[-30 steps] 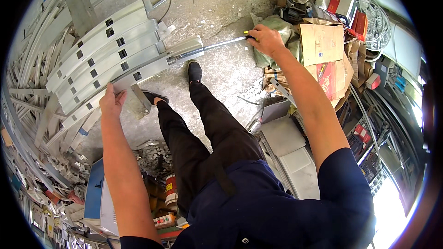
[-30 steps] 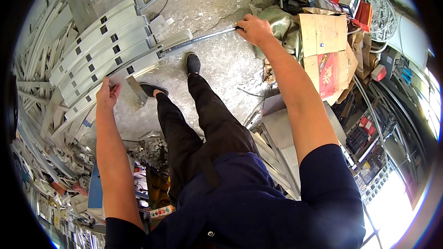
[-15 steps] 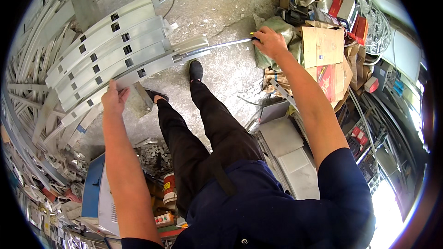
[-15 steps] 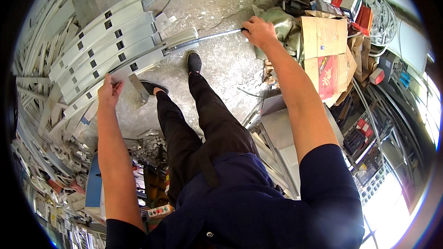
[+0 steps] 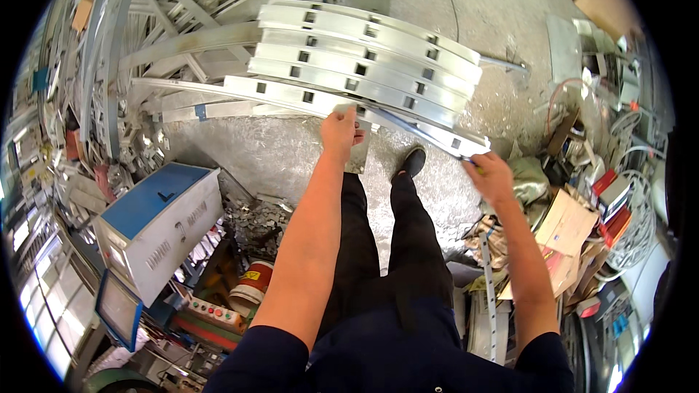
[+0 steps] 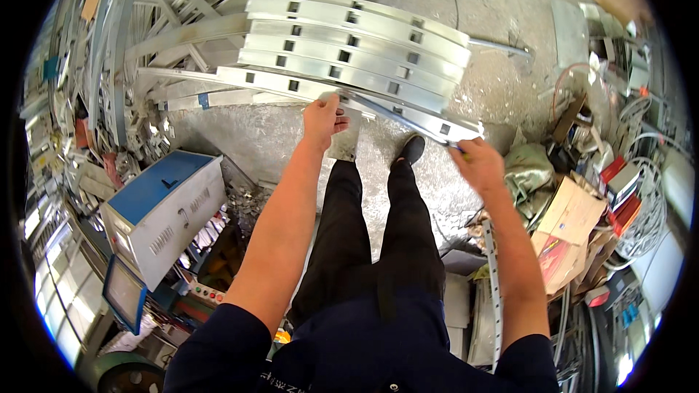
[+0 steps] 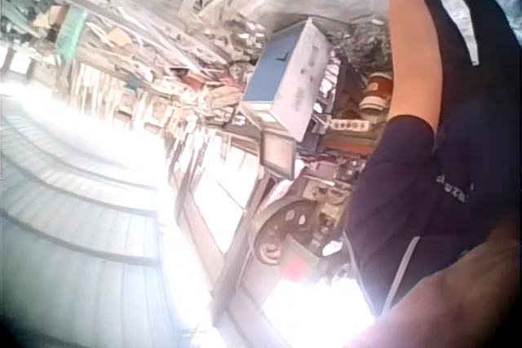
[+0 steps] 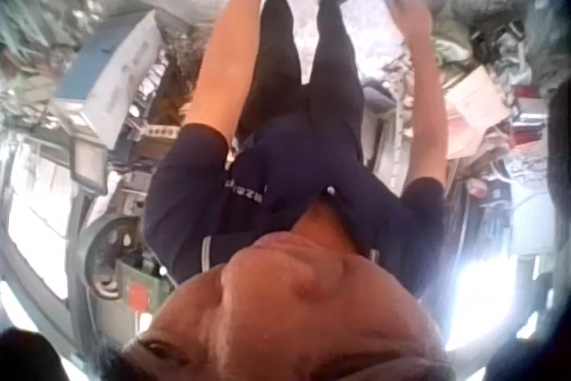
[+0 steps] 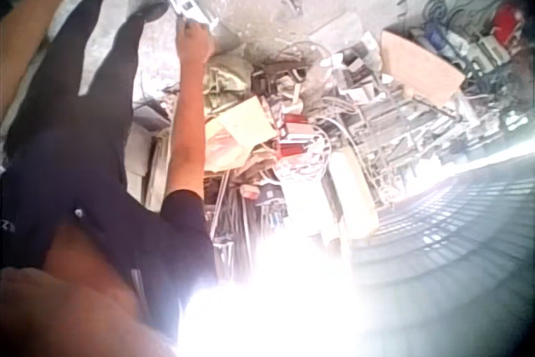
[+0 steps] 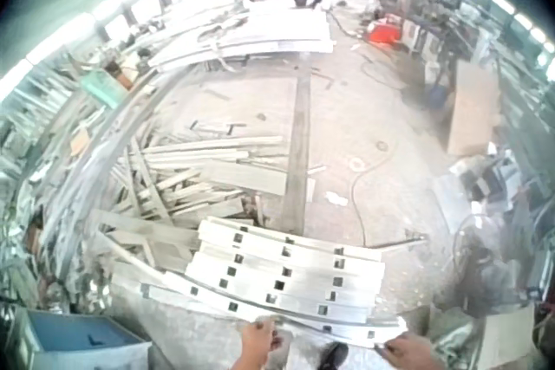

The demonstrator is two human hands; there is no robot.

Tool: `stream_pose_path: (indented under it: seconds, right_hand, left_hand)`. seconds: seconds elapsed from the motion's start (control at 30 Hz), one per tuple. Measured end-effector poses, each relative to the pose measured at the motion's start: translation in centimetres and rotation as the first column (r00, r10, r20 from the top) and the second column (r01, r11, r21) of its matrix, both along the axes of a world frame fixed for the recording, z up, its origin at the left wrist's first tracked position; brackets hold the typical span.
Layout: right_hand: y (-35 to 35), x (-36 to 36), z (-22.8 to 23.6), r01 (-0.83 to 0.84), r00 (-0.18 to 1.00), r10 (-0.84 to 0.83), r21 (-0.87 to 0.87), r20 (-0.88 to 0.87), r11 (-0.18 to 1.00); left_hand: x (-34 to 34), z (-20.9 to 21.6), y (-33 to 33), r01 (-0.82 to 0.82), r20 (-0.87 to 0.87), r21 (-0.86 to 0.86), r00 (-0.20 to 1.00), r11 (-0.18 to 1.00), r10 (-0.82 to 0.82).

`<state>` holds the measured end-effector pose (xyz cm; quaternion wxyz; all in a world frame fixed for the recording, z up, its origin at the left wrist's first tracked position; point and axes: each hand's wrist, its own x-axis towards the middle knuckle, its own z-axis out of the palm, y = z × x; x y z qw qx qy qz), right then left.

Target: The person repeatedly picks up long metal strips, places them into a press machine, and presses a button to operate it. After each cycle, the person removes the processed strip and sets it aside on the floor. The person also briefly uses a tape measure to check the length of a stack of processed strips.

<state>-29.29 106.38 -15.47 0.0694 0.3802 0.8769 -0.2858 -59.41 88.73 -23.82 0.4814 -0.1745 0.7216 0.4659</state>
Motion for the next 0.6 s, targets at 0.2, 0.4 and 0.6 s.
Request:
stream_pose_path:
  seconds: [0.2, 0.4, 0.6]
  right_hand:
    - [-8.1, -22.0, -1.1, -0.048, 0.999, 0.047, -0.046, -0.005, 0.998]
    - [-11.5, -33.7, -2.3, -0.074, 0.962, 0.097, -0.096, 0.255, 0.993]
    - [-12.1, -36.3, -3.7, -0.124, 0.936, 0.133, -0.047, 0.326, 0.991]
  left_hand:
    - [-3.3, -2.3, -4.2, -0.155, 0.065, 0.153, 0.987, 0.976, 0.147]
    - [-3.6, -3.3, -4.6, -0.341, 0.219, 0.324, 0.935, 0.882, 0.281]
    - [-4.2, -4.4, -4.4, -0.359, 0.236, 0.406, 0.93, 0.841, 0.282]
